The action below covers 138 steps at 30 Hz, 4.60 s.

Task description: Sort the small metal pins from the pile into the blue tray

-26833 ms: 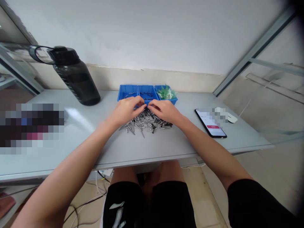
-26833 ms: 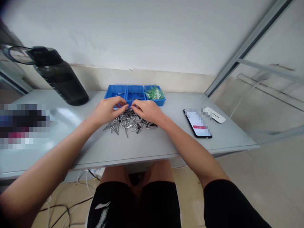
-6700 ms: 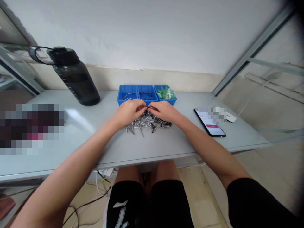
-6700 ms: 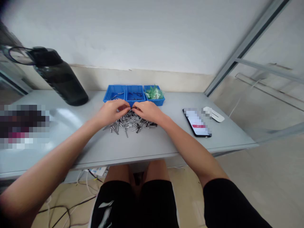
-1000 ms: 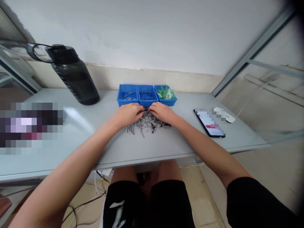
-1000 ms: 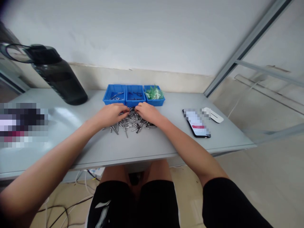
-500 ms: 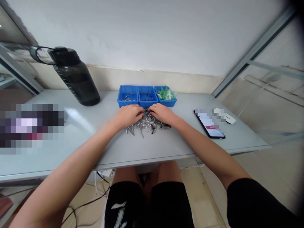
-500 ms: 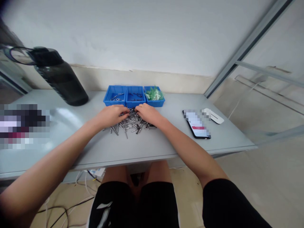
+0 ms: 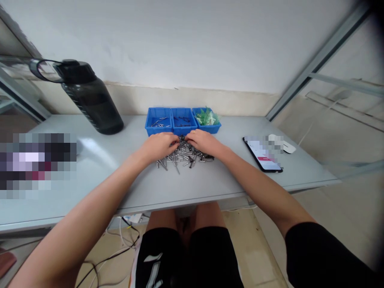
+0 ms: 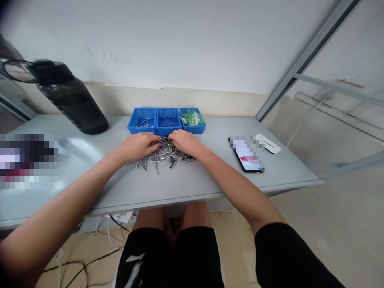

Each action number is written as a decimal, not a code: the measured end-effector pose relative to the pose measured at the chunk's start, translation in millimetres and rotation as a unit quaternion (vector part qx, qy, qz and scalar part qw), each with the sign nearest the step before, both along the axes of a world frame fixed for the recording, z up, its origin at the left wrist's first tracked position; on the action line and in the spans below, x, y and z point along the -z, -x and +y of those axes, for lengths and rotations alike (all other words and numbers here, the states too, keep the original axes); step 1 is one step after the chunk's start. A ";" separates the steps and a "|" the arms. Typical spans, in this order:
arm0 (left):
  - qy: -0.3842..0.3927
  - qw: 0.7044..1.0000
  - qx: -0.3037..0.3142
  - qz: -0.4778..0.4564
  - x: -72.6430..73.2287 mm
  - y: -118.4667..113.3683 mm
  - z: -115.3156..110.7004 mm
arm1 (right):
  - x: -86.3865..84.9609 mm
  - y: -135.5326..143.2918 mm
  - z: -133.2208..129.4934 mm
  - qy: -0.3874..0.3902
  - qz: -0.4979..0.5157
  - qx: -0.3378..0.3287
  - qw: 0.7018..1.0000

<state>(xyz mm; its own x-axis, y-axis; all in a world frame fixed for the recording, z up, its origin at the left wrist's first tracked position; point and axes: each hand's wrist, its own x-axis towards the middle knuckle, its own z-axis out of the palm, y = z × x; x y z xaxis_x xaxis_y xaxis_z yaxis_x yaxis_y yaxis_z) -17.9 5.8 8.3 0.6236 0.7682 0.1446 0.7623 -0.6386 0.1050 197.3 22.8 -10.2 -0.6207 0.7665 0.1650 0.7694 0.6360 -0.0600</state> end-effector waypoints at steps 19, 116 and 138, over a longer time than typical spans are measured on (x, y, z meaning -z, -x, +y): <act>-0.021 1.000 -0.004 -0.004 -0.9 0.7 -0.3 | -2.5 1.5 -0.8 -0.041 0.023 0.017 0.999; -0.095 0.982 0.010 -0.164 -3.6 1.0 1.9 | -15.9 -1.4 -10.2 -0.030 0.206 -0.038 0.977; 0.013 0.963 0.025 -0.269 -2.6 -5.4 0.7 | -17.0 -0.4 -13.2 -0.045 0.230 -0.050 0.971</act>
